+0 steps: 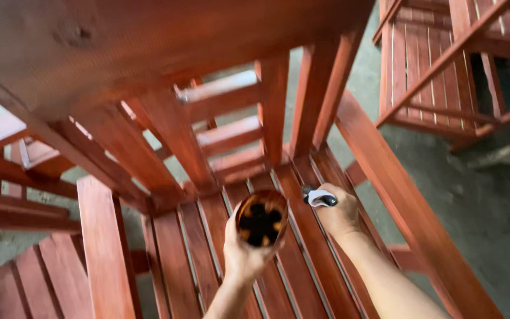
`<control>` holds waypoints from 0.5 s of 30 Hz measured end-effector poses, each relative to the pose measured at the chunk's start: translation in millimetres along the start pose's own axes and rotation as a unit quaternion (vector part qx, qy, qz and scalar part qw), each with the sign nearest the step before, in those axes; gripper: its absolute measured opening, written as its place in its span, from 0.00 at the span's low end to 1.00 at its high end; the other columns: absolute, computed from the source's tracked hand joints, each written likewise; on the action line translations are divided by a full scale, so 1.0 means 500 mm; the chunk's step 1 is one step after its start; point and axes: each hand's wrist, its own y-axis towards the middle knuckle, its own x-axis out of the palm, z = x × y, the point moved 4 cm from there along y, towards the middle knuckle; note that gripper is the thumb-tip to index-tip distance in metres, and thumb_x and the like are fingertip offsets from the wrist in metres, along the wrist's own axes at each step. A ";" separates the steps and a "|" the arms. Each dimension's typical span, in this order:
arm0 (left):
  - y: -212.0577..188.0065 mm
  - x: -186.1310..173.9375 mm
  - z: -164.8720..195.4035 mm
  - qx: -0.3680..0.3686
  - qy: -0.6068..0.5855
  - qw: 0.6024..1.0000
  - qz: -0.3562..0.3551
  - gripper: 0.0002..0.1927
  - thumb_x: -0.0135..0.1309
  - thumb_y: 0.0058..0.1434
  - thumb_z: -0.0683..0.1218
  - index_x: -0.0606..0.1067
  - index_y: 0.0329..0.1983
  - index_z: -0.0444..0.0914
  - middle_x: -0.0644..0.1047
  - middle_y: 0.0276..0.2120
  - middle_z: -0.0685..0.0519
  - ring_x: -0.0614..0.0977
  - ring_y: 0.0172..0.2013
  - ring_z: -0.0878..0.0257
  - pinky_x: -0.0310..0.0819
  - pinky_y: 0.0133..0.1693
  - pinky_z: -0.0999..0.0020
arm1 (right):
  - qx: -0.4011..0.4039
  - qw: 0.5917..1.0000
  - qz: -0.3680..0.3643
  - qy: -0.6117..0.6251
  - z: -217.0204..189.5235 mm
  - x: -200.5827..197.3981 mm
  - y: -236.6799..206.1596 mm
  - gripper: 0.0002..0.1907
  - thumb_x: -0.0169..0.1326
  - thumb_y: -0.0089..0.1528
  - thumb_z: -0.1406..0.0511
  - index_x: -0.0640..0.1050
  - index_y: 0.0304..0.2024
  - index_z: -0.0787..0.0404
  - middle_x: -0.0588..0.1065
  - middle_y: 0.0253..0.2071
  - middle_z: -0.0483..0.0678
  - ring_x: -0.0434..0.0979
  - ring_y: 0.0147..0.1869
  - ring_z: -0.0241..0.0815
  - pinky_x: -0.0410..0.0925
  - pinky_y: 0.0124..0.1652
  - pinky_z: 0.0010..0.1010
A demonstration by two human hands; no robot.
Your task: The person holds a container of dark wood stain in one hand and a brush in the other, brushing stain onto the slats, frame, and legs of a wooden chair. They work the brush into the seat boards and then coat the chair legs and lower rails, moving around the chair to reach each surface.
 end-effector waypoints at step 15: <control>-0.090 0.125 0.060 -0.013 0.030 0.994 -0.107 0.51 0.77 0.35 0.47 0.67 0.65 0.41 0.72 0.58 0.48 0.75 0.59 0.53 0.71 0.61 0.61 | 0.137 0.990 0.018 -0.011 0.190 -0.218 -0.477 0.05 0.59 0.49 0.70 0.80 0.28 0.56 0.79 0.28 0.51 0.82 0.34 0.50 0.72 0.34 0.38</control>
